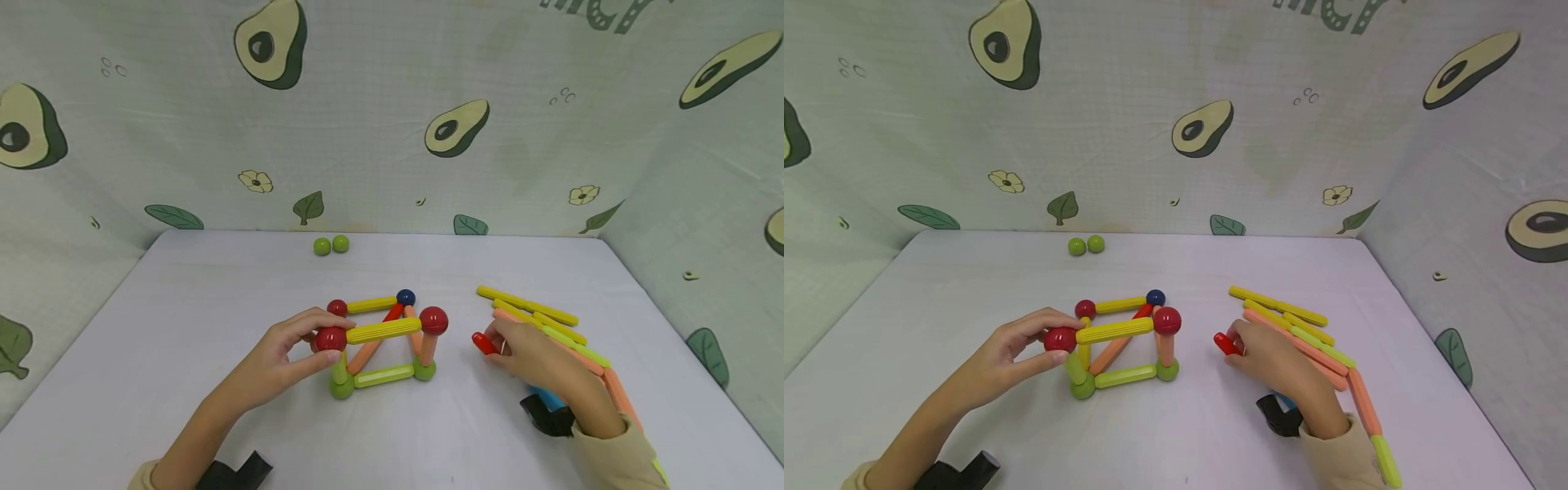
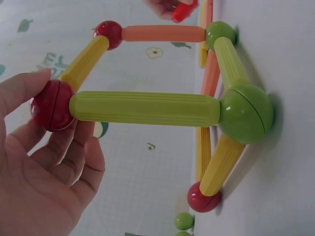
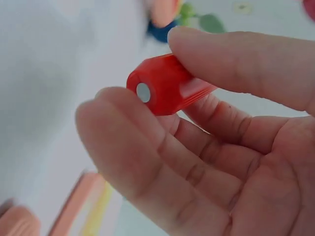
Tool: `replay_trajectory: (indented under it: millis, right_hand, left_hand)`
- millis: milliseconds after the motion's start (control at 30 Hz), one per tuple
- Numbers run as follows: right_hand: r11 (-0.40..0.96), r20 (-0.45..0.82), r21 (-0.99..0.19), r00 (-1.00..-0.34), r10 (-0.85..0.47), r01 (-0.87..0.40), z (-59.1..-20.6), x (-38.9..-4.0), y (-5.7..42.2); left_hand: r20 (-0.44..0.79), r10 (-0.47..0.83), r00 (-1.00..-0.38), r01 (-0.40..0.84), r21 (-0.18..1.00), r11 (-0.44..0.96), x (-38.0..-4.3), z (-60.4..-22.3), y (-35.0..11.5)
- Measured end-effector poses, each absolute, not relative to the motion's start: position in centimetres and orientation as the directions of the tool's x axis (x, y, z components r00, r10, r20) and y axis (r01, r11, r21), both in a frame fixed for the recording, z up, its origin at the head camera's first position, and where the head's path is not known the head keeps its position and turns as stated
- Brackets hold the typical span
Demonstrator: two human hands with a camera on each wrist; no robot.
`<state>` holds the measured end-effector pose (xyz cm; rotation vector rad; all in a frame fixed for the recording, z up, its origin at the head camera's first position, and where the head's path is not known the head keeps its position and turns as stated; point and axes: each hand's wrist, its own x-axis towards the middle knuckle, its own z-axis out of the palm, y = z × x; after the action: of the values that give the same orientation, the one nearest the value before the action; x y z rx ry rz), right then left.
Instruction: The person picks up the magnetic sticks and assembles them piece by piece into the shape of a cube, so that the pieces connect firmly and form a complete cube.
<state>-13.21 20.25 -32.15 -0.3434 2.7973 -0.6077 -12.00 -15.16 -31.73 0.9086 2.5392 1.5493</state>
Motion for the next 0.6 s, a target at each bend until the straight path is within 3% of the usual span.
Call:
replay_trajectory:
  millis: [233,500,600]
  right_hand:
    - [0.847,-0.197,-0.494,-0.924,-0.329,-0.196,-29.8,-11.2,18.1]
    - [0.716,-0.057,-0.571,-0.851,-0.522,-0.402,-29.8,-9.3,15.3]
    - [0.661,-0.017,-0.622,-0.837,-0.548,-0.42,-30.4,-8.9,14.1]
  left_hand:
    - [0.272,0.491,-0.827,0.466,0.821,0.329,-12.0,-31.7,-15.2]
    - [0.274,0.495,-0.825,0.468,0.822,0.324,-12.1,-31.7,-15.2]
    - [0.274,0.497,-0.823,0.466,0.826,0.316,-12.1,-31.7,-15.1]
